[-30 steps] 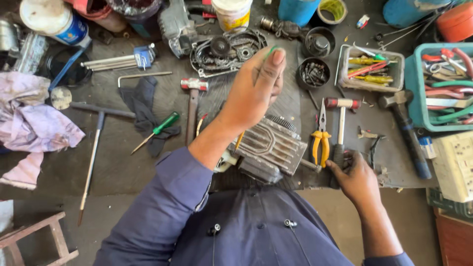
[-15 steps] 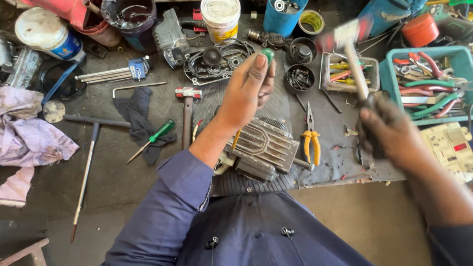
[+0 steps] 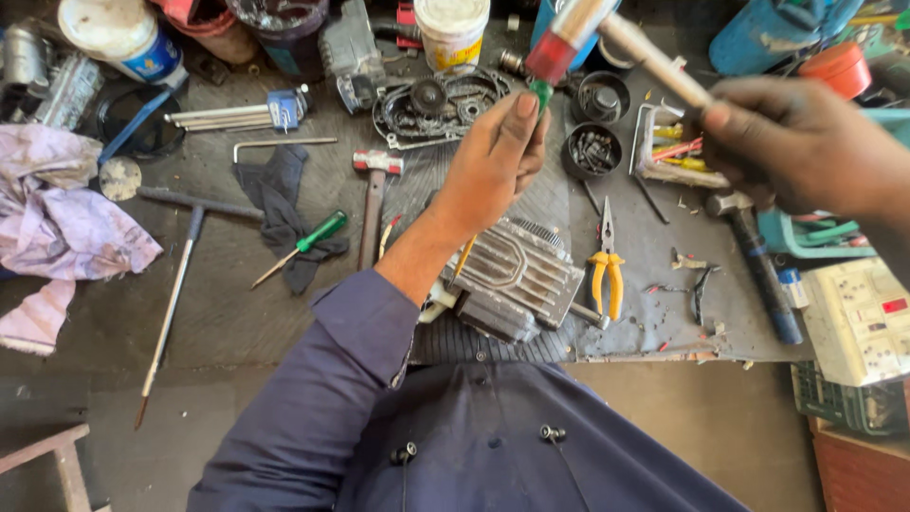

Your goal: The person works on a small engine crankcase at a cluttered workbench, prying and unscrewing components by hand, driving a screwdriver and tapping parts with a mallet, and fitting crankcase halves together. They carry the engine housing to a bench vise and continue working on it with a screwdriver and wrench.

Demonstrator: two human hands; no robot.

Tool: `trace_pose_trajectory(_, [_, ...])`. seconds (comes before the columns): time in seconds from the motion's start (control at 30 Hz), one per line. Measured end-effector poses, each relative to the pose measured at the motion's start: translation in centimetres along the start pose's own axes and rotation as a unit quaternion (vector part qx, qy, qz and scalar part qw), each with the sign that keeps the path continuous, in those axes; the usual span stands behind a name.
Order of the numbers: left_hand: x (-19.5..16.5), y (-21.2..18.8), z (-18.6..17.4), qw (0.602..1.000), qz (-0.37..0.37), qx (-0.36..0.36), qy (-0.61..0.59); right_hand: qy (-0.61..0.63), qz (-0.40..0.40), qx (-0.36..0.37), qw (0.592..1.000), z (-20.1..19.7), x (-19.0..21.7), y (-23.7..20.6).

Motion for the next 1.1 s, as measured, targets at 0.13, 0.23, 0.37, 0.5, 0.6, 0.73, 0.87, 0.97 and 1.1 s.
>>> trace_pose_trajectory(0.13, [0.1,0.1,-0.1,1.0,0.01,-0.003,0.016,0.094,-0.019,-0.064,0.993,-0.3,-0.6,0.6])
trace_pose_trajectory(0.23, [0.4,0.2,-0.1,1.0,0.002,0.011,-0.002,0.022,0.039,-0.023,0.999,-0.2,-1.9,0.7])
trace_pose_trajectory(0.37, [0.4,0.3,-0.2,1.0,0.01,-0.012,0.023,0.072,0.026,-0.013,0.997,-0.5,-2.0,0.4])
trace_pose_trajectory(0.5, [0.2,0.2,0.3,1.0,0.008,0.012,0.013,-0.016,0.049,-0.088,0.995,-2.8,-2.0,1.0])
trace_pose_trajectory(0.6, [0.0,0.0,0.3,1.0,-0.005,-0.006,0.017,0.053,-0.024,-0.117,0.991,-2.2,-0.9,1.8])
trace_pose_trajectory(0.73, [-0.1,-0.1,0.1,1.0,0.002,-0.009,0.027,0.01,-0.001,-0.013,1.0,-0.2,-0.1,1.0])
trace_pose_trajectory(0.87, [0.7,0.2,-0.6,0.999,0.015,-0.001,0.029,0.022,0.016,0.007,1.0,0.5,0.0,1.0])
trace_pose_trajectory(0.97, [2.2,1.1,-1.5,0.999,-0.026,-0.016,0.024,0.021,-0.05,-0.006,0.999,-0.3,0.5,1.4])
trace_pose_trajectory(1.1, [3.7,2.6,-2.0,0.997,-0.074,-0.031,0.005,-0.067,0.105,-0.01,0.992,-1.4,-3.1,1.1])
Point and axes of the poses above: each hand's wrist, its own y-axis towards the middle knuckle, its own z-axis out of the palm, x = y × z, the point moved 7 cm from there along y, towards the middle knuckle, and after that the axes turned 14 degrees about -z, right-handed, at the moved point
